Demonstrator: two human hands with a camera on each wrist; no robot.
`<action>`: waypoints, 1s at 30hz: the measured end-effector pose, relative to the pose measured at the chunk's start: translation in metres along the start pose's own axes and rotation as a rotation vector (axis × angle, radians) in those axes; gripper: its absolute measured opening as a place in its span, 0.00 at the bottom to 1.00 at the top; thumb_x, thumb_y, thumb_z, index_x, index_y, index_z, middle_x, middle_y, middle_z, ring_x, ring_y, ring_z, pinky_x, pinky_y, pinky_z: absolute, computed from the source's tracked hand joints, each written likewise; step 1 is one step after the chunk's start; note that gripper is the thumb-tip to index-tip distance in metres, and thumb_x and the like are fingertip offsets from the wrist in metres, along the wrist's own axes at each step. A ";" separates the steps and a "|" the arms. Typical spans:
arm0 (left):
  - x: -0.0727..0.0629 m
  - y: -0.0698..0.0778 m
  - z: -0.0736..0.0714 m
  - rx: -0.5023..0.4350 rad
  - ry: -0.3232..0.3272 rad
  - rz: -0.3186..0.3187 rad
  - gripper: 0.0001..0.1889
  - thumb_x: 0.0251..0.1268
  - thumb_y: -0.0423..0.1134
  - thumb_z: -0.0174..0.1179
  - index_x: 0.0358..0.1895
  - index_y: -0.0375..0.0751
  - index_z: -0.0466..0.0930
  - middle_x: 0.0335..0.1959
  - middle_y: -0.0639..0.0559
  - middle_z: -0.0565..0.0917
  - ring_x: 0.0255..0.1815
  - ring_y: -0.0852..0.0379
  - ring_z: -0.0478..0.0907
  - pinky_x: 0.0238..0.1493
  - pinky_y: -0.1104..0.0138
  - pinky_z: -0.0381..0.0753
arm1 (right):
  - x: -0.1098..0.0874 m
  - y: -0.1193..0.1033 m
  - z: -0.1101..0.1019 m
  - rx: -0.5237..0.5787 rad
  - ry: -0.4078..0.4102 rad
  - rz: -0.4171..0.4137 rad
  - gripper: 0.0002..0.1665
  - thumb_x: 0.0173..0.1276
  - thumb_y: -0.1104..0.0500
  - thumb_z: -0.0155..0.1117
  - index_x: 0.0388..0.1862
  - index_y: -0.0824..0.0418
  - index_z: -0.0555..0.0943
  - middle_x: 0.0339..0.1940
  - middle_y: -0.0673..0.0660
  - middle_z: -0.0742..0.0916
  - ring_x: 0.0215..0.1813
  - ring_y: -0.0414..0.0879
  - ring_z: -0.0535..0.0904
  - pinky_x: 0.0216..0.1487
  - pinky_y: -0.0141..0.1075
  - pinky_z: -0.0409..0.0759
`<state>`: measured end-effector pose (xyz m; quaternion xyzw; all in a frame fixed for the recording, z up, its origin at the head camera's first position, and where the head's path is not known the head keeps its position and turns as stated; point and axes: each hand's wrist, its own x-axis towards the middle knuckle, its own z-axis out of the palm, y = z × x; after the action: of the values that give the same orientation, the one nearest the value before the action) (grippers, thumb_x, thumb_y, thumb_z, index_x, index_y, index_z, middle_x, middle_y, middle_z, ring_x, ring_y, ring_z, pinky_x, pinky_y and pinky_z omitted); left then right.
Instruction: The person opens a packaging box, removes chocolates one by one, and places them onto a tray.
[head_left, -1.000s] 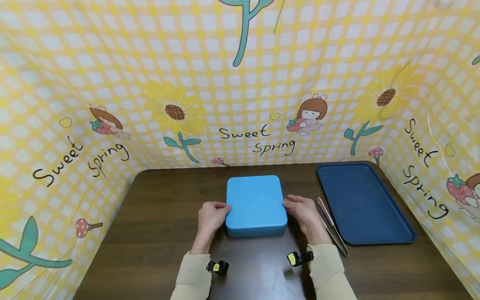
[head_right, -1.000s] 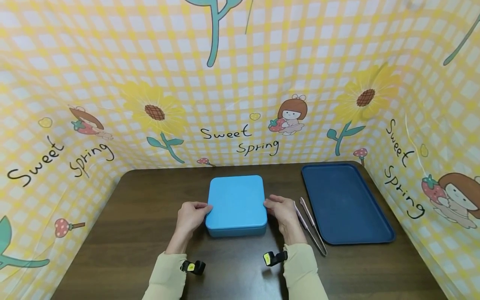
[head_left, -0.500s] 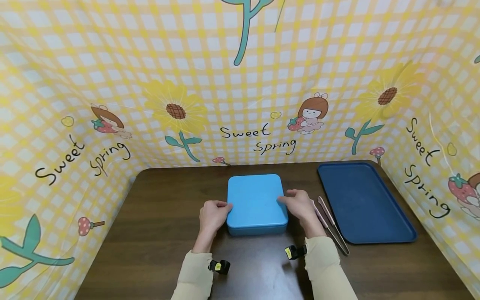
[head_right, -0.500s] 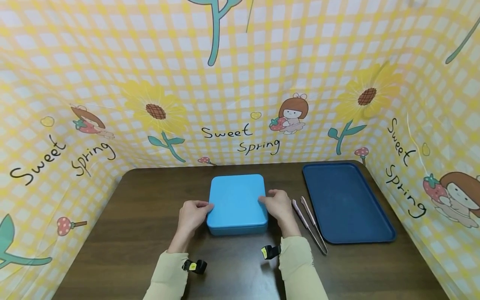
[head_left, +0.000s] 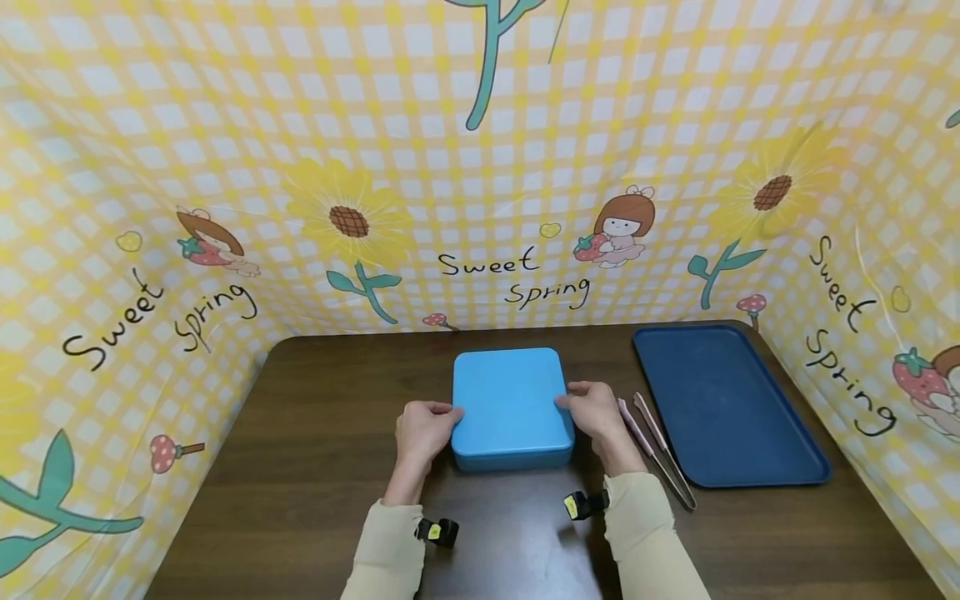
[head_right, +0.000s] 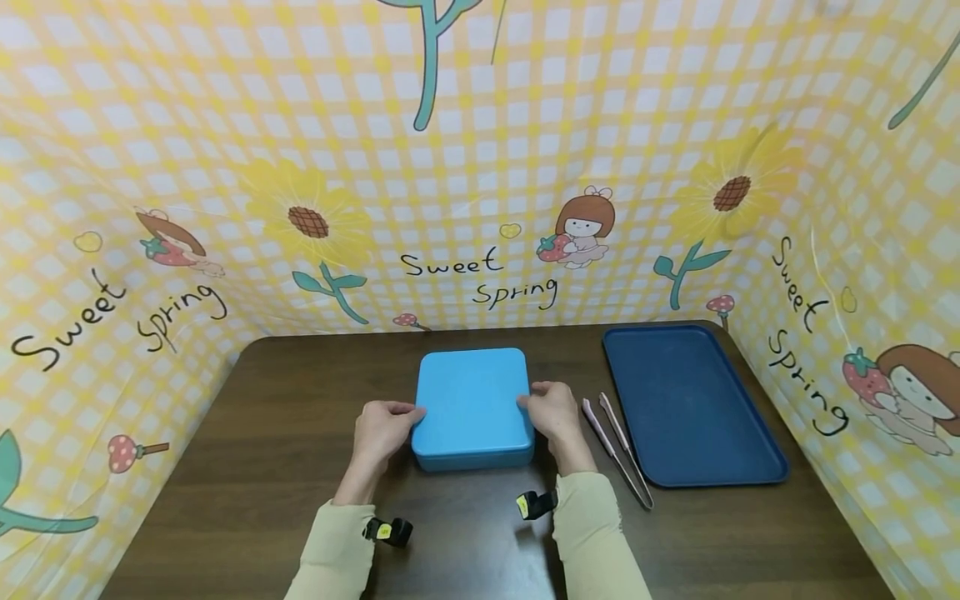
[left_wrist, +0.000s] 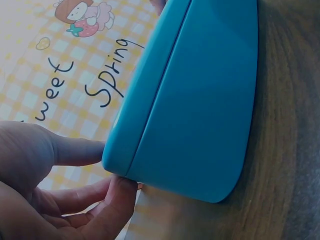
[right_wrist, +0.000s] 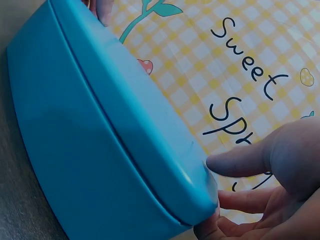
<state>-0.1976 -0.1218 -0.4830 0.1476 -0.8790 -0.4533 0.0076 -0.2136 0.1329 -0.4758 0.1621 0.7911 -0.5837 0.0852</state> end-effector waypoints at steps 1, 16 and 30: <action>0.000 0.000 0.000 -0.002 -0.002 0.000 0.14 0.63 0.44 0.69 0.42 0.36 0.91 0.41 0.42 0.89 0.45 0.43 0.84 0.46 0.50 0.82 | 0.000 0.000 0.000 0.010 0.004 0.001 0.29 0.73 0.62 0.62 0.69 0.73 0.72 0.68 0.72 0.75 0.69 0.64 0.71 0.67 0.57 0.70; 0.001 0.001 -0.002 0.007 -0.003 0.015 0.14 0.64 0.44 0.69 0.42 0.36 0.91 0.41 0.42 0.89 0.45 0.43 0.84 0.45 0.50 0.82 | 0.003 0.009 -0.001 0.116 -0.019 0.006 0.26 0.73 0.64 0.60 0.68 0.71 0.74 0.68 0.71 0.75 0.70 0.63 0.69 0.71 0.57 0.66; 0.002 -0.004 -0.002 -0.116 -0.026 -0.030 0.15 0.65 0.43 0.69 0.45 0.35 0.90 0.42 0.41 0.89 0.37 0.50 0.86 0.40 0.55 0.85 | 0.004 0.010 -0.001 0.165 -0.030 -0.019 0.26 0.73 0.65 0.61 0.68 0.72 0.73 0.65 0.72 0.78 0.63 0.60 0.74 0.66 0.53 0.72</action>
<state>-0.1982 -0.1259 -0.4851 0.1543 -0.8491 -0.5052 -0.0019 -0.2138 0.1370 -0.4853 0.1523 0.7404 -0.6500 0.0779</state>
